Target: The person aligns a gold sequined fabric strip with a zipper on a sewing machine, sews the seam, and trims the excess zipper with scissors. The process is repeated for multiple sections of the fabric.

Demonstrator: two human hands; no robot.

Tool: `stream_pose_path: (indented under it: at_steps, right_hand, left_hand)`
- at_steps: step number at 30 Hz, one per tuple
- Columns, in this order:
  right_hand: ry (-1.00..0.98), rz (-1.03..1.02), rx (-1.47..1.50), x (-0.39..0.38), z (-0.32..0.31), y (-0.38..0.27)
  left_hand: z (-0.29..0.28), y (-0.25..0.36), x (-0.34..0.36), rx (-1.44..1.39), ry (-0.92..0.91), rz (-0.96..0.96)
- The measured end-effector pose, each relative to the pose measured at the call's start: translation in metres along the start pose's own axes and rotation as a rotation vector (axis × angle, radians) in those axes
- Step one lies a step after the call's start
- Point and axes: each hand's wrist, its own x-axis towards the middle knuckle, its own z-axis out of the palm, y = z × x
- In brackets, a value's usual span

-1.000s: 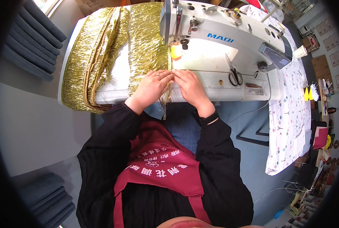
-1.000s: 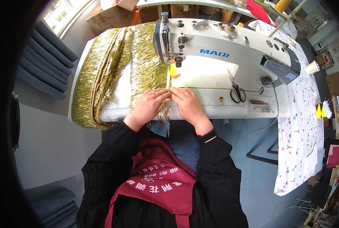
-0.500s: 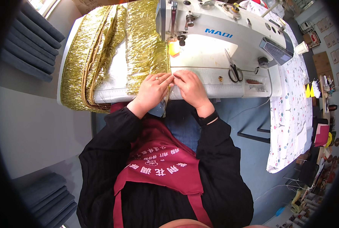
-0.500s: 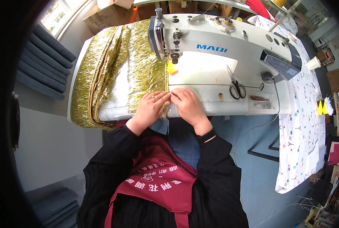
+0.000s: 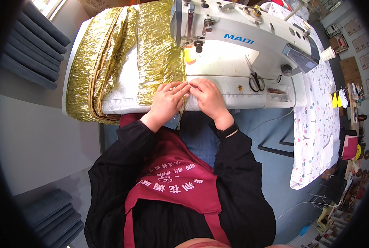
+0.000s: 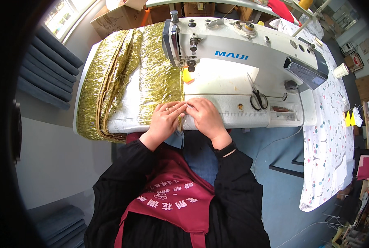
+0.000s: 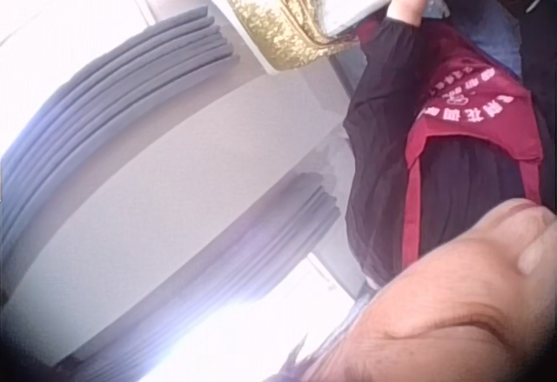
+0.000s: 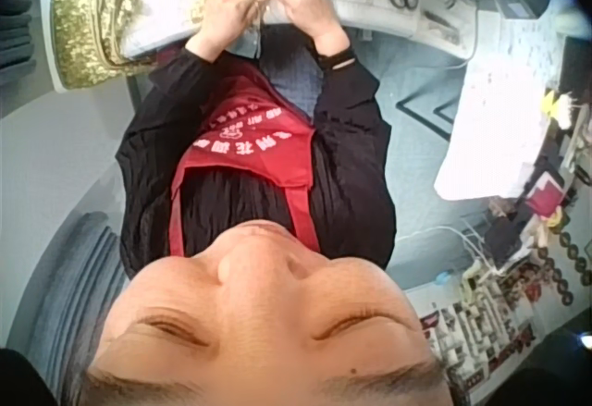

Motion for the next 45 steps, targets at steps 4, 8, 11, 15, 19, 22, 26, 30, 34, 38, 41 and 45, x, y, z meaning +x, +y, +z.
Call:
stream_pose_path:
  at_steps: [4,8,11,15,19,22,26,30,34,38,41,45]
  right_hand:
    - [-0.003,0.003,0.003,0.000,0.002,0.000]
    - [-0.009,0.022,-0.016,0.001,0.003,0.000]
    - [0.005,0.020,-0.060,0.001,0.005,0.000]
    - [-0.063,0.063,-0.117,0.001,0.006,-0.001]
    - [-0.076,0.113,-0.188,0.012,0.012,0.002]
    - [-0.090,0.150,-0.201,0.019,0.016,0.004]
    - [-0.109,0.207,-0.215,0.026,0.020,0.006]
    - [-0.109,0.252,-0.232,0.031,0.024,0.010]
    - [-0.092,0.285,-0.251,0.035,0.031,0.012]
    - [-0.066,0.277,-0.253,0.034,0.031,0.013]
    - [-0.003,0.231,-0.115,0.035,0.024,0.013]
    - [0.091,0.294,-0.015,0.049,0.023,0.009]
  left_hand:
    - [-0.002,0.001,0.004,-0.066,-0.011,-0.053]
    - [-0.004,-0.001,0.011,-0.080,-0.025,-0.064]
    - [-0.006,-0.005,0.016,-0.087,-0.061,-0.086]
    - [-0.007,-0.012,0.025,-0.118,-0.102,-0.098]
    - [-0.008,-0.022,0.039,-0.122,-0.134,-0.143]
    - [-0.010,-0.032,0.049,-0.150,-0.181,-0.148]
    - [-0.010,-0.043,0.058,-0.153,-0.208,-0.127]
    - [-0.009,-0.052,0.064,-0.152,-0.191,-0.115]
    - [-0.007,-0.056,0.070,-0.150,-0.201,-0.139]
    - [-0.007,-0.061,0.071,-0.167,-0.232,-0.143]
    - [-0.005,-0.066,0.071,-0.160,-0.189,-0.094]
    - [-0.002,-0.074,0.073,-0.360,-0.137,-0.151]
